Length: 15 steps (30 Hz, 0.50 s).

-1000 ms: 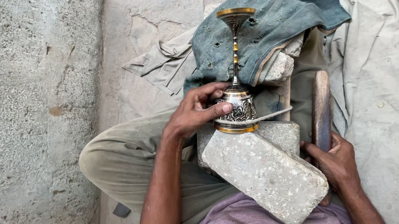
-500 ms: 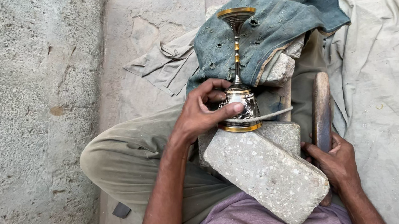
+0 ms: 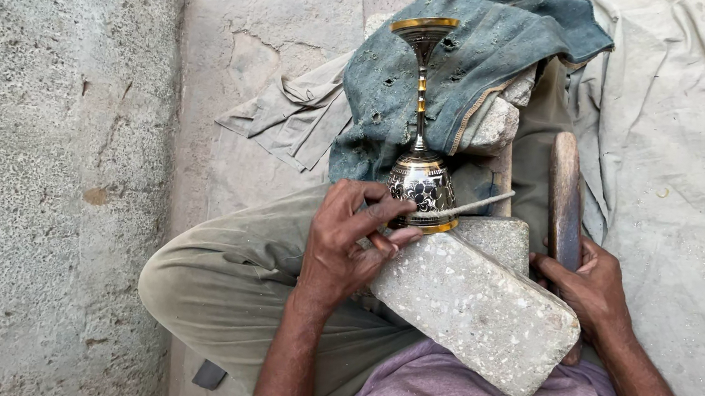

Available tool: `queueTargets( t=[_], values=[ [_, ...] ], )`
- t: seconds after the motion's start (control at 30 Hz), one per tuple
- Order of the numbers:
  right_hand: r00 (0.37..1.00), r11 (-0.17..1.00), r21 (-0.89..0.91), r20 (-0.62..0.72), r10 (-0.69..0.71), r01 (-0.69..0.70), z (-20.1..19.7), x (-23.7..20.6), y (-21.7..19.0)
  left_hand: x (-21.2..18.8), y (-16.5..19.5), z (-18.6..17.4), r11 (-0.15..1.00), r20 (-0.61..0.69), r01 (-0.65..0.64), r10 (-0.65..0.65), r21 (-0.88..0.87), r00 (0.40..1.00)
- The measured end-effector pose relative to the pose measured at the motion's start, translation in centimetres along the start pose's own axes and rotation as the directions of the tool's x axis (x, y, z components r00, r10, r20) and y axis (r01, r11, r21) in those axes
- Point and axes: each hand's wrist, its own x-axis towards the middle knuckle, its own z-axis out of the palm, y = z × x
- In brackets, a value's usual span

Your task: The person sits on the ground with a brass bell-shaped object resting on a stone block. They hold a small punch against the bell's surface and repeatedly strike it with a wooden mallet, repositioning the punch around the bell's embossed base to shape the metal.

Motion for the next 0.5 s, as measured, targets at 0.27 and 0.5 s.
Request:
queueTargets(
  t=[0.27,0.5],
  values=[
    [1.0,1.0,-0.022,0.003,-0.016,0.016,0.0,0.1,0.3,-0.2,-1.1,0.0,0.991,0.061,0.033,-0.025,-0.129,0.998],
    [0.999,0.998,0.037,0.0,0.048,-0.048,0.1,-0.1,1.0,-0.3,-3.1,-0.6,0.824,0.071,0.529,-0.526,-0.202,0.847]
  ],
)
